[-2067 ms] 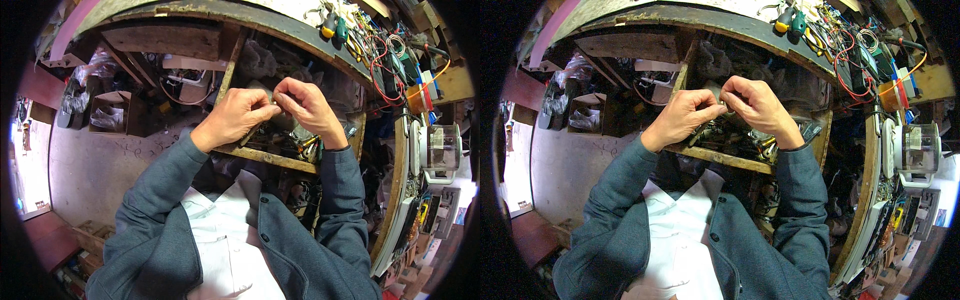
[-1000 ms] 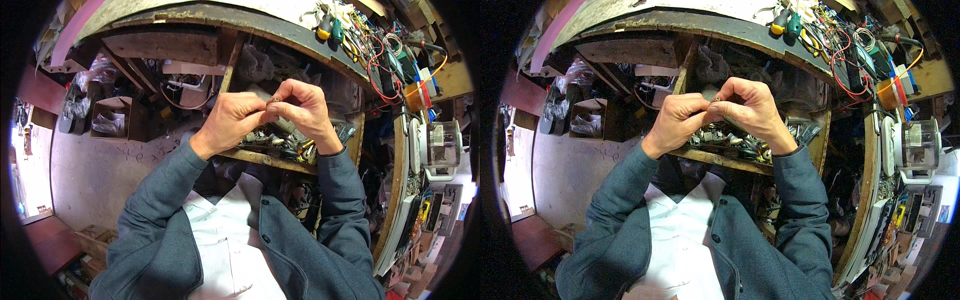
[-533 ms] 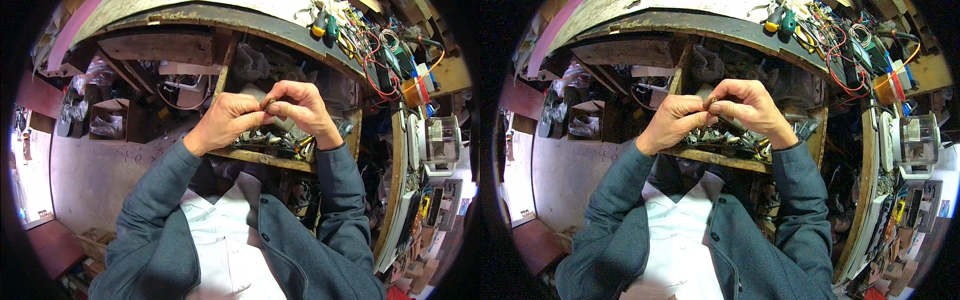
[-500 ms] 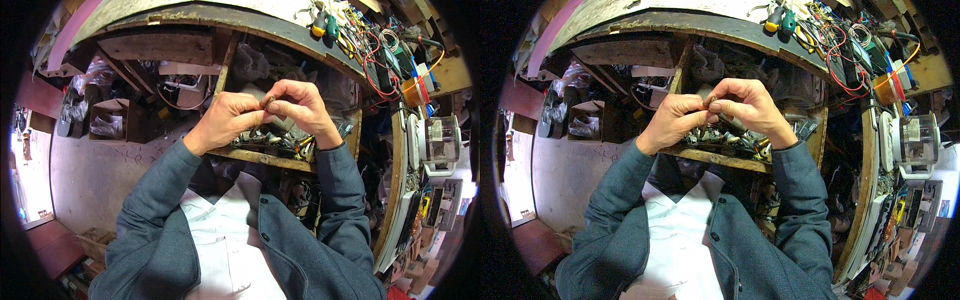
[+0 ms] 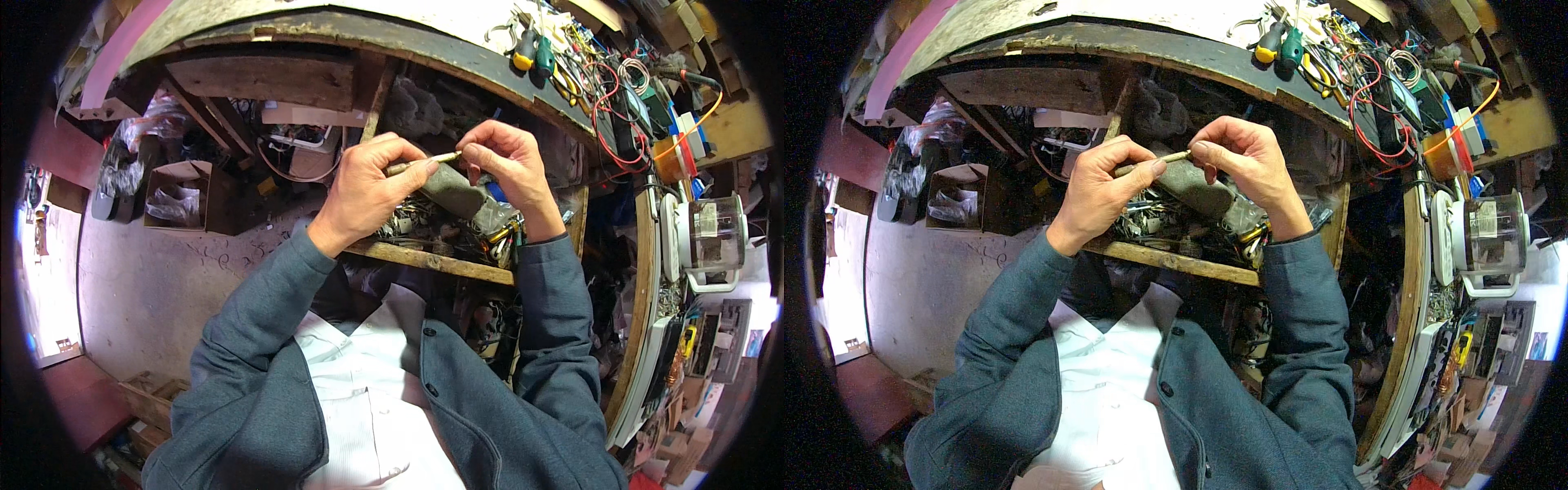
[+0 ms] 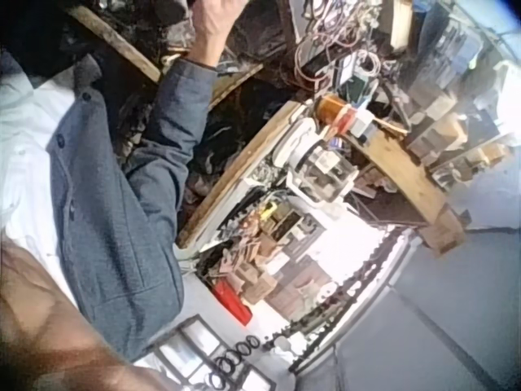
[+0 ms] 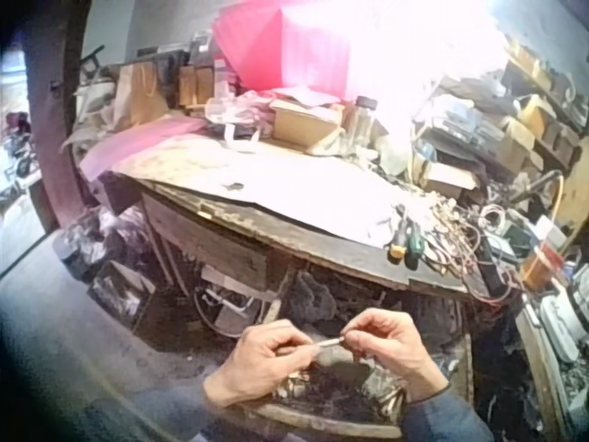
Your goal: The person manipulates a small cylindrical component with both hands, then uses a screwdriver to adjust it. The task involves careful handling of the component and precise tool use.
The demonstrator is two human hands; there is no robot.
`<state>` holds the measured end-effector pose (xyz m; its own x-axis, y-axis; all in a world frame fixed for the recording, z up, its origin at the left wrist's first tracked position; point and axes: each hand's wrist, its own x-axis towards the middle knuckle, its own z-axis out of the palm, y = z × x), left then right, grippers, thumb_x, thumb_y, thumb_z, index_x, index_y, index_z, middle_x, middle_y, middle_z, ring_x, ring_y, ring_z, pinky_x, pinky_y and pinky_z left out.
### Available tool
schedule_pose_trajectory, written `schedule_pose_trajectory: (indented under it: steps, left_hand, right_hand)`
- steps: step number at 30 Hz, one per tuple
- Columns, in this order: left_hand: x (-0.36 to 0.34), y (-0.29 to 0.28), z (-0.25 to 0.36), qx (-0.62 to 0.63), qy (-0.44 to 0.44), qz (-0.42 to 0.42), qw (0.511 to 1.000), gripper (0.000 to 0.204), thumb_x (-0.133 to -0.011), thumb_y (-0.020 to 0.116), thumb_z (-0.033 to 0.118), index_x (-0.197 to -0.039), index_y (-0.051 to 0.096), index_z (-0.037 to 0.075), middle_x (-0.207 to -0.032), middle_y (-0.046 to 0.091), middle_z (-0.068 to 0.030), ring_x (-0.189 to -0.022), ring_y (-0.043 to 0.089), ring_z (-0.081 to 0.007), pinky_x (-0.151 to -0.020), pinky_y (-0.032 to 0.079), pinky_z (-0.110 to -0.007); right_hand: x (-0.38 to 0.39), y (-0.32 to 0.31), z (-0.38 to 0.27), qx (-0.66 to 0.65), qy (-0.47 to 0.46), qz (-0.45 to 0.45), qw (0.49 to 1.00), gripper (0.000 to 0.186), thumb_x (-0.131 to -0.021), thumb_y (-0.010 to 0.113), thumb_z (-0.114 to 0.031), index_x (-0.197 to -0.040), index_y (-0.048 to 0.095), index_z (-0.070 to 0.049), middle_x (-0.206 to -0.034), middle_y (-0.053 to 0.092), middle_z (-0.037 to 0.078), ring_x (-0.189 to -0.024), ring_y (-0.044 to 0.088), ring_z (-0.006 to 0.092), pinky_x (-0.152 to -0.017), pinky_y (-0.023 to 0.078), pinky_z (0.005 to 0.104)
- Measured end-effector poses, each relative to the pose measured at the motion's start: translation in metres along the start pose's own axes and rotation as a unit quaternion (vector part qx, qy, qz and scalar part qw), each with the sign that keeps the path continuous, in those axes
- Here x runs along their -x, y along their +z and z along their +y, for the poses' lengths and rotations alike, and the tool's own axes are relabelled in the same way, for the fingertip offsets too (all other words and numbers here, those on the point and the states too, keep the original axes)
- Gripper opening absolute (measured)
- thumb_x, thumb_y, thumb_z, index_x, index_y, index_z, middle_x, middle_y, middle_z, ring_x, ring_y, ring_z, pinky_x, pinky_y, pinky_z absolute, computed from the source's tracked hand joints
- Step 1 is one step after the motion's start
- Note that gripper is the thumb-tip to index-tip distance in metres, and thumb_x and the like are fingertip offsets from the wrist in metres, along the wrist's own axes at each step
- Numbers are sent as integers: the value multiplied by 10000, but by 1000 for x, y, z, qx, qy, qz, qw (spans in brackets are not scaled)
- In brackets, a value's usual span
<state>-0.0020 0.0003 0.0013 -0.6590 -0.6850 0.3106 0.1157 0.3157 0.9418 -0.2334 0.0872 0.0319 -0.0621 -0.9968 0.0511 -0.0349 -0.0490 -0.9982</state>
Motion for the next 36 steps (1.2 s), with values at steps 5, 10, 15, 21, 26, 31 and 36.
schedule_pose_trajectory:
  steps: [5, 10, 15, 21, 26, 31, 36]
  left_hand:
    - [1, -3, 3, 4, -3, 7, 1000, 153, -951, 766, 132, -948, 771, -21, -809, 660, -15, -749, 573, -70, -664, 446, -238]
    - [4, -5, 3, 5, 5, 14, 1000, 163, -948, 773, 141, -949, 779, -22, -791, 675, -16, -719, 579, -63, -625, 444, -243]
    - [3, -2, 3, 10, -16, 11, 1000, 151, -944, 784, 136, -924, 775, -14, -794, 691, -12, -716, 585, -50, -624, 454, -239]
    - [3, -1, 0, 42, -13, 21, 999, 126, -940, 786, 112, -972, 771, -8, -853, 726, -14, -750, 628, -59, -654, 500, -232]
    - [3, -7, 3, 215, -72, 25, 974, 171, -972, 750, 106, -1109, 758, 2, -808, 682, 21, -686, 553, -29, -605, 435, -188]
    - [1, -7, 0, 204, -30, 0, 979, 202, -1001, 708, 102, -1168, 749, -4, -906, 691, -1, -764, 581, -45, -668, 467, -195]
    - [0, -8, 0, 126, -9, -56, 990, 201, -971, 723, 62, -1157, 761, -5, -1003, 699, -38, -903, 637, -92, -798, 526, -237]
  right_hand:
    - [2, 0, -2, 6, 13, -21, 1000, 106, -936, 765, -40, -1007, 722, 26, -868, 726, 60, -735, 677, 104, -653, 570, 256]
    - [3, -1, 3, -1, 9, -16, 1000, 131, -917, 781, -26, -1019, 713, 20, -922, 733, 56, -795, 685, 104, -732, 574, 251]
    - [0, 4, 10, 30, -56, -33, 997, 153, -905, 807, -47, -1024, 715, -15, -989, 711, 6, -884, 648, 65, -797, 531, 228]
    - [3, 13, 5, 139, -7, -49, 989, 129, -963, 760, -107, -1041, 736, -7, -885, 721, -11, -822, 630, 46, -741, 521, 222]
    - [0, 9, 10, 101, 24, -64, 993, 168, -1006, 710, -130, -1112, 721, -1, -934, 729, -4, -852, 638, 57, -770, 535, 235]
    - [2, 20, 10, 73, 46, -111, 990, 246, -1042, 660, -135, -1239, 681, 11, -1069, 714, 30, -956, 642, 90, -866, 551, 278]
    - [4, 34, 11, 51, 51, -150, 986, 355, -1041, 656, -115, -1371, 626, 10, -1168, 728, 61, -1067, 670, 120, -962, 559, 292]
